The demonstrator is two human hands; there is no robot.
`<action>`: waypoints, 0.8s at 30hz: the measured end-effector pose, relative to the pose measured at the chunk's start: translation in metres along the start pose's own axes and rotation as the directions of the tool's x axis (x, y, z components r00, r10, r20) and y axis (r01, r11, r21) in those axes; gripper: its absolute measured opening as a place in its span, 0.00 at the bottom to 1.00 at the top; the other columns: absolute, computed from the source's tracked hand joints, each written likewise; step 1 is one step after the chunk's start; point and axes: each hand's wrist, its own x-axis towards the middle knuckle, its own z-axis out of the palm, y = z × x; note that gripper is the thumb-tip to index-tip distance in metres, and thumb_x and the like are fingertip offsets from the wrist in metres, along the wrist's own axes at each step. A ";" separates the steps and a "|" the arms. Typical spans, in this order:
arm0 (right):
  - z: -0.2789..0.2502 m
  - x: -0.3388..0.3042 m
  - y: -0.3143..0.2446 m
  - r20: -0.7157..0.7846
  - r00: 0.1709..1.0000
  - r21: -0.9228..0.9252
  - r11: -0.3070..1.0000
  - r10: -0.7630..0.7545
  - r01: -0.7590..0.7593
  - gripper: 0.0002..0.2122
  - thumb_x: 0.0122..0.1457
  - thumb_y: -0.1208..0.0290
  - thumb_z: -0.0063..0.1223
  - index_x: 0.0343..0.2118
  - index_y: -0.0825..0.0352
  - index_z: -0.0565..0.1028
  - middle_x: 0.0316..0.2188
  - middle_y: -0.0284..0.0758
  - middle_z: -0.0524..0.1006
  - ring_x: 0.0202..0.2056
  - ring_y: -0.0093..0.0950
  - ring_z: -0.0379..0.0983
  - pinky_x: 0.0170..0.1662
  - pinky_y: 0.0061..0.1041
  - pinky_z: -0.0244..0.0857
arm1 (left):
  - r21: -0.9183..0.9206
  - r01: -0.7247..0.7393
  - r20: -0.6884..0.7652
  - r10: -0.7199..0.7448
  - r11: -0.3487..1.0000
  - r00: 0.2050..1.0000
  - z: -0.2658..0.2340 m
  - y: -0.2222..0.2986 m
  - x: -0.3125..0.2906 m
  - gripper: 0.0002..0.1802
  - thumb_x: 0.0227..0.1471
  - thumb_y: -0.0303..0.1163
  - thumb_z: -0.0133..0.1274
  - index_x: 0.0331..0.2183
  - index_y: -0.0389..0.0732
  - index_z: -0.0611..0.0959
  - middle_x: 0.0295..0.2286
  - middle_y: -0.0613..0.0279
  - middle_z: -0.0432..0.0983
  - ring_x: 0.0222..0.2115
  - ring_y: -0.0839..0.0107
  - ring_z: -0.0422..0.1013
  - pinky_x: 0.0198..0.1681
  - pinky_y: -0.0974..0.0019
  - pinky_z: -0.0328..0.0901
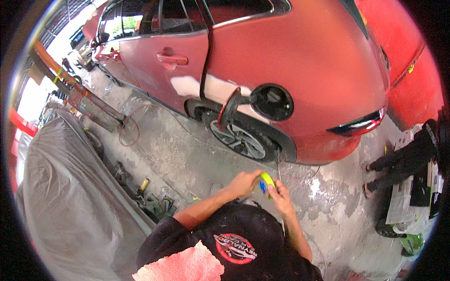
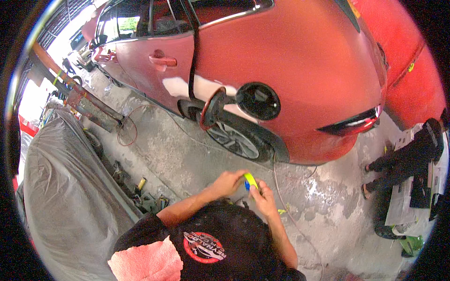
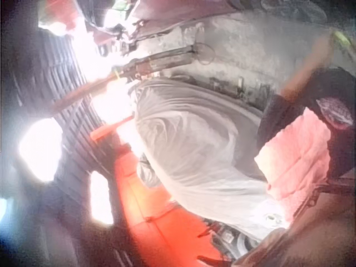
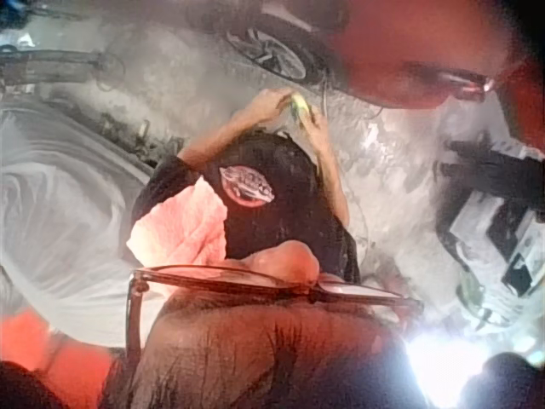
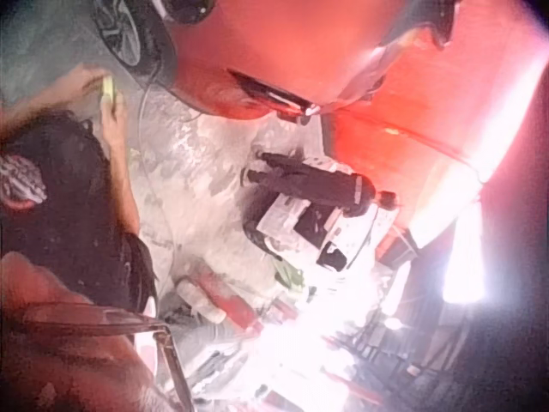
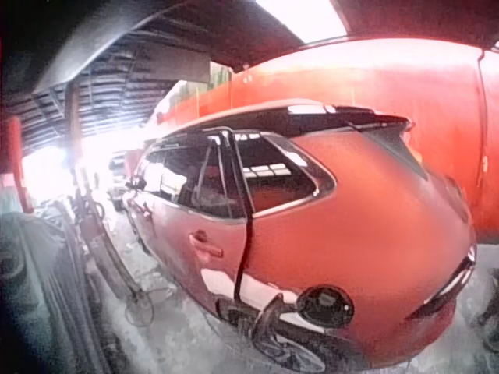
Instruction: The person arranges newspapers on a covered surface, then moves to a red car to apply green masking tape around the fuel filler cap. The person carefully smooths the tape onto the car's bodywork to create a sealed border around the cap.
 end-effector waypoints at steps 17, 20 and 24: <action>0.013 -0.009 -0.049 0.139 0.982 -0.361 0.916 -0.131 0.173 0.14 0.63 0.74 0.57 0.50 0.71 0.77 0.46 0.42 0.81 0.50 0.33 0.77 0.55 0.31 0.67 | -0.708 0.531 0.453 -0.277 0.465 0.847 0.009 0.001 -0.006 0.17 0.68 0.36 0.46 0.53 0.41 0.79 0.38 0.68 0.81 0.38 0.75 0.77 0.42 0.68 0.72; 0.016 -0.008 -0.043 0.082 0.988 -0.294 0.944 -0.128 0.146 0.15 0.62 0.75 0.58 0.51 0.71 0.77 0.49 0.43 0.80 0.52 0.36 0.76 0.57 0.32 0.66 | -0.456 0.290 0.056 -0.298 0.841 0.953 0.018 -0.022 -0.005 0.20 0.67 0.39 0.48 0.53 0.36 0.77 0.38 0.57 0.82 0.37 0.65 0.79 0.42 0.62 0.73; 0.014 -0.006 -0.035 0.001 0.979 -0.325 0.926 -0.203 0.193 0.15 0.60 0.77 0.60 0.51 0.70 0.78 0.50 0.44 0.80 0.55 0.38 0.75 0.59 0.34 0.65 | -0.151 -0.065 -0.369 0.005 0.986 0.929 -0.041 0.049 -0.005 0.20 0.62 0.40 0.55 0.51 0.39 0.77 0.38 0.47 0.80 0.37 0.53 0.79 0.44 0.55 0.72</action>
